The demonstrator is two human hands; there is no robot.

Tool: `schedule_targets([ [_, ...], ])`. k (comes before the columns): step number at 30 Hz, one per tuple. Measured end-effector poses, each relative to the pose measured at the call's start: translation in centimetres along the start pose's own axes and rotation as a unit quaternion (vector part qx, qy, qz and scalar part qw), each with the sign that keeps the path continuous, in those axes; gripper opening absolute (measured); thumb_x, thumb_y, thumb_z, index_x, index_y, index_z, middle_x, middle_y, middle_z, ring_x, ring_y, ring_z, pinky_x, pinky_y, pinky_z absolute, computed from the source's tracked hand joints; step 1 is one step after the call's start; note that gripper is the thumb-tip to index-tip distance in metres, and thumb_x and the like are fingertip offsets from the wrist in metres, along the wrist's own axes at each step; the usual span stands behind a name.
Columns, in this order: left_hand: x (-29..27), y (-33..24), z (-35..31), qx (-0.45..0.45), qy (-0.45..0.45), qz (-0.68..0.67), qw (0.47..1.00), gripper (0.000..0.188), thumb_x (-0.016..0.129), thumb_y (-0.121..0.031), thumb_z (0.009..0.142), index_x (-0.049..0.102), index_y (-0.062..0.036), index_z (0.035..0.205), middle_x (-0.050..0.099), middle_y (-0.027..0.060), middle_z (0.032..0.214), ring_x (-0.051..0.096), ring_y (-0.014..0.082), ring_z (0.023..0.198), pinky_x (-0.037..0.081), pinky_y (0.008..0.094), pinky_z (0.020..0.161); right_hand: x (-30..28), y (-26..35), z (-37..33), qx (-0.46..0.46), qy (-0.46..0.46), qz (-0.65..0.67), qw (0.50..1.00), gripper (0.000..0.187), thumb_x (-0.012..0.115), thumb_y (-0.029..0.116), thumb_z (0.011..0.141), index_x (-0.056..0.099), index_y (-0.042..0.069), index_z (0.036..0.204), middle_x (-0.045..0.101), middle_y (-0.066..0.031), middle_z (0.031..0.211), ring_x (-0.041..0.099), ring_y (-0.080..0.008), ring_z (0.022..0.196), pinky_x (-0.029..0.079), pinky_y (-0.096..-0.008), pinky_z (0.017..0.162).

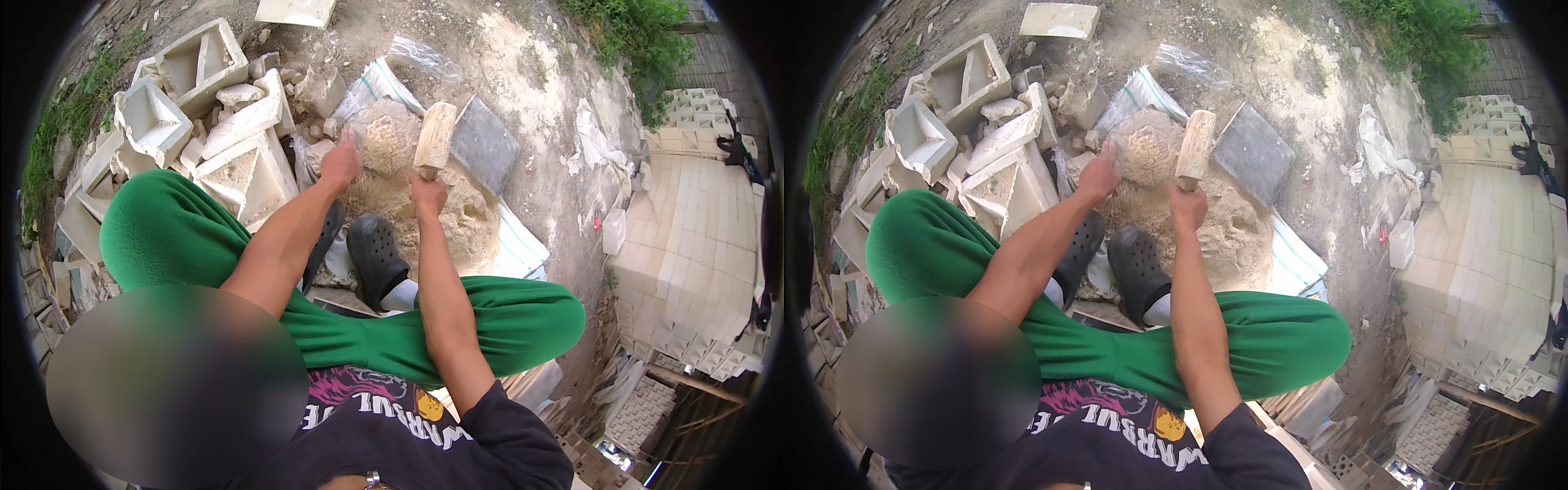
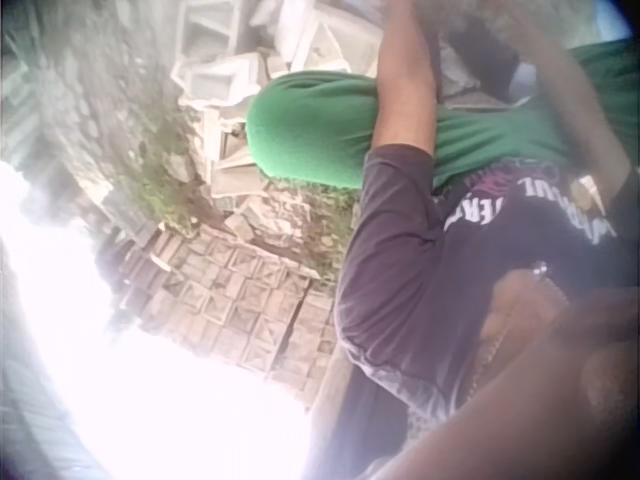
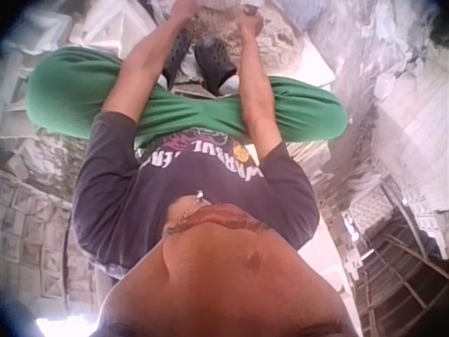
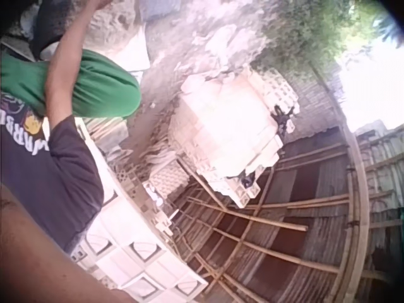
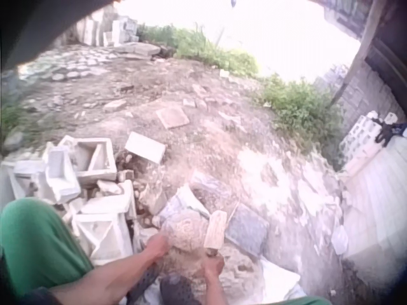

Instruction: The person sits cross-legged on the ground and repeatedly strikes a small stone with a wooden mallet to break it into smaller pieces. The person occasionally adjusts the stone's position with their left hand while continuing to strike it.

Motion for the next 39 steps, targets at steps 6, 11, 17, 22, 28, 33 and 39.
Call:
schedule_targets([
  [6,-0.1,-0.2,-0.3,0.019,0.017,0.011,1.0,0.068,0.051,-0.028,0.094,0.032,0.0031,0.151,0.033,0.022,0.158,0.063,0.0418,0.111,0.052,0.0494,0.094,0.6,-2.9,0.9,0.047,0.0,-0.064,0.997,0.039,0.075,0.029,0.069,0.071,-0.006,0.087,0.072,-0.0176,0.074,0.072,-0.0256,0.062,0.057,-0.0386,0.067],
  [11,0.1,-0.1,-0.3,0.011,0.002,0.027,1.0,0.07,0.051,-0.021,0.089,0.032,0.0033,0.151,0.033,0.0208,0.159,0.067,0.0388,0.104,0.054,0.0487,0.089,1.6,-1.4,-3.2,-0.023,0.069,-0.003,0.997,0.047,0.072,0.037,0.071,0.072,-0.001,0.098,0.072,-0.0251,0.091,0.07,-0.0392,0.09,0.054,-0.0457,0.082],
  [17,0.3,-0.2,-0.5,0.037,-0.057,0.041,0.997,0.065,0.055,-0.026,0.09,0.04,0.0028,0.146,0.037,0.0199,0.157,0.064,0.0383,0.109,0.053,0.0498,0.089,1.1,1.5,-4.9,-0.044,0.098,-0.039,0.993,0.047,0.071,0.037,0.071,0.073,0.0,0.099,0.072,-0.0273,0.096,0.069,-0.044,0.097,0.053,-0.0488,0.084],
  [22,1.3,0.2,-0.3,0.062,-0.113,0.049,0.99,0.062,0.056,-0.027,0.09,0.045,0.0039,0.143,0.042,0.0213,0.153,0.065,0.0377,0.105,0.054,0.0493,0.086,0.3,3.4,-4.4,-0.078,0.036,0.046,0.995,0.041,0.077,0.034,0.07,0.074,0.0,0.094,0.073,-0.0225,0.084,0.072,-0.0373,0.082,0.055,-0.043,0.075],
  [28,1.5,0.4,0.5,0.031,-0.097,0.068,0.992,0.057,0.055,-0.029,0.092,0.049,0.0015,0.14,0.053,0.021,0.144,0.067,0.0375,0.099,0.055,0.0479,0.085,1.4,3.5,-4.3,-0.145,0.042,0.053,0.987,0.043,0.076,0.033,0.071,0.073,-0.004,0.093,0.072,-0.0211,0.076,0.073,-0.0328,0.077,0.055,-0.0414,0.075],
  [33,1.0,0.3,0.3,0.047,-0.087,0.059,0.993,0.056,0.052,-0.027,0.093,0.049,0.0018,0.14,0.053,0.0205,0.143,0.067,0.0399,0.095,0.055,0.0503,0.084,3.1,0.2,-4.6,-0.038,0.107,0.002,0.994,0.041,0.075,0.032,0.071,0.072,-0.006,0.087,0.072,-0.0206,0.075,0.074,-0.0327,0.079,0.056,-0.0418,0.077],
  [39,0.4,-0.5,-0.4,0.019,-0.069,0.034,0.997,0.056,0.049,-0.019,0.091,0.046,0.0044,0.141,0.048,0.0227,0.148,0.068,0.0391,0.099,0.056,0.0487,0.084,1.4,3.1,-4.7,-0.049,0.069,0.037,0.996,0.041,0.075,0.032,0.07,0.072,-0.006,0.087,0.073,-0.0231,0.085,0.073,-0.0351,0.088,0.055,-0.045,0.082],
])
Point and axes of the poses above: each hand's wrist, its own z-axis towards the middle knuckle, its own x-axis out of the palm, y = z × x, the point moved 1 cm from there along z, towards the middle knuckle
